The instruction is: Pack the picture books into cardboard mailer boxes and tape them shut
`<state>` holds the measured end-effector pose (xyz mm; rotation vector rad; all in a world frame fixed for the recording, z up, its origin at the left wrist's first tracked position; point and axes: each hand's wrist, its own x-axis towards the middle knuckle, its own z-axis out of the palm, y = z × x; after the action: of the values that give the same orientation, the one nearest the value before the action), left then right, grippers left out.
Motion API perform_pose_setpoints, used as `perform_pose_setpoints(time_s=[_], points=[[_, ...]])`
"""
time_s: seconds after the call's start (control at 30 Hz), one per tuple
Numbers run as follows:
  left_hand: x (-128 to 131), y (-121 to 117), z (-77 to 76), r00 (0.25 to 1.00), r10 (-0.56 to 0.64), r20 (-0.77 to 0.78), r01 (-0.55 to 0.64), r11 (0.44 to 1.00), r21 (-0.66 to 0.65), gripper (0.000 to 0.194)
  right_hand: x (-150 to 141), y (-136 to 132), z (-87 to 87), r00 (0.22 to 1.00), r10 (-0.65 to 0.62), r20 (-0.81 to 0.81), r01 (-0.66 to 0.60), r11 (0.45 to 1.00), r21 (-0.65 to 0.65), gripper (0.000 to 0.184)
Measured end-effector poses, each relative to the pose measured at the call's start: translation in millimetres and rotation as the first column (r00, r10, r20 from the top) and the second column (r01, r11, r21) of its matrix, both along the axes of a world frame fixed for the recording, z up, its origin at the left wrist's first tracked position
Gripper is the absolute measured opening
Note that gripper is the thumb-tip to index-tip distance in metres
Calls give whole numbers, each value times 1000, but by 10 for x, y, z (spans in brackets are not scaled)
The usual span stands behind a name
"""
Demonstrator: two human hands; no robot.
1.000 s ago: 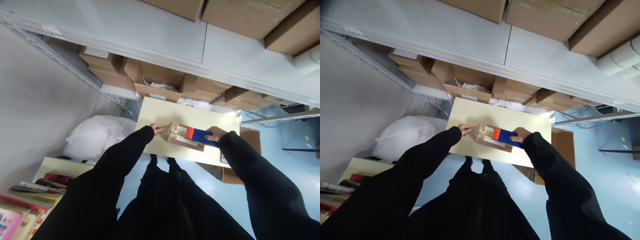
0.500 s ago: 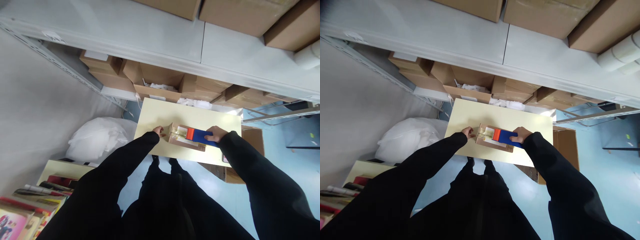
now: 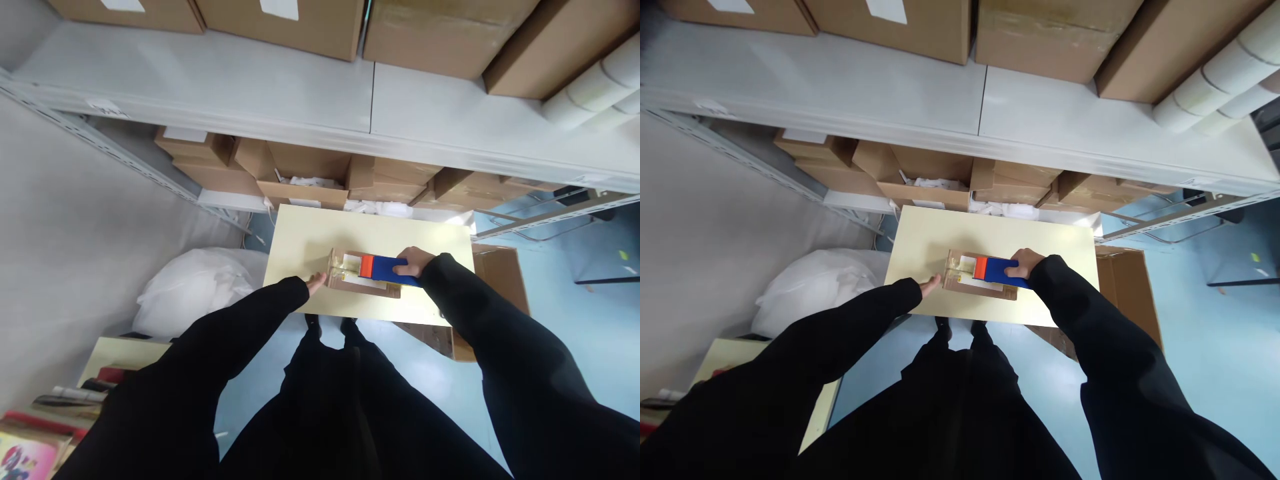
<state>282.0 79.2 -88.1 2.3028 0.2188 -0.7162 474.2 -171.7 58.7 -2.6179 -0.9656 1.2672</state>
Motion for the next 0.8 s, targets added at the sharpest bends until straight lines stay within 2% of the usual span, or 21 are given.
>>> perform_pose_setpoints(time_s=[0.07,0.1,0.17,0.23,0.33,0.43,0.57,0.8], points=[[-16,132,127,997,5,-73,4,992,126,69,-1,-9,2,1000,7,4,-7,1000,16,37],[-17,173,219,998,-29,-59,39,983,179,77,1,-17,0,1000,9,3,-9,1000,26,37],[5,178,429,976,-209,68,181,940,288,99,3,-30,-3,1000,13,-1,-13,999,51,39],[67,90,617,895,-412,173,325,866,379,113,2,-32,0,1000,15,0,-15,998,59,40],[212,-102,757,795,-557,241,429,797,426,118,-10,0,21,1000,20,9,-21,999,38,44],[338,-212,727,762,-600,243,463,767,443,122,-29,58,45,1000,19,14,-19,1000,-17,47],[399,-217,590,764,-614,198,479,746,463,129,-52,95,48,1000,-12,27,14,999,-51,48],[429,-283,444,820,-558,124,417,732,538,116,-50,6,89,998,-55,-27,53,997,-52,48]])
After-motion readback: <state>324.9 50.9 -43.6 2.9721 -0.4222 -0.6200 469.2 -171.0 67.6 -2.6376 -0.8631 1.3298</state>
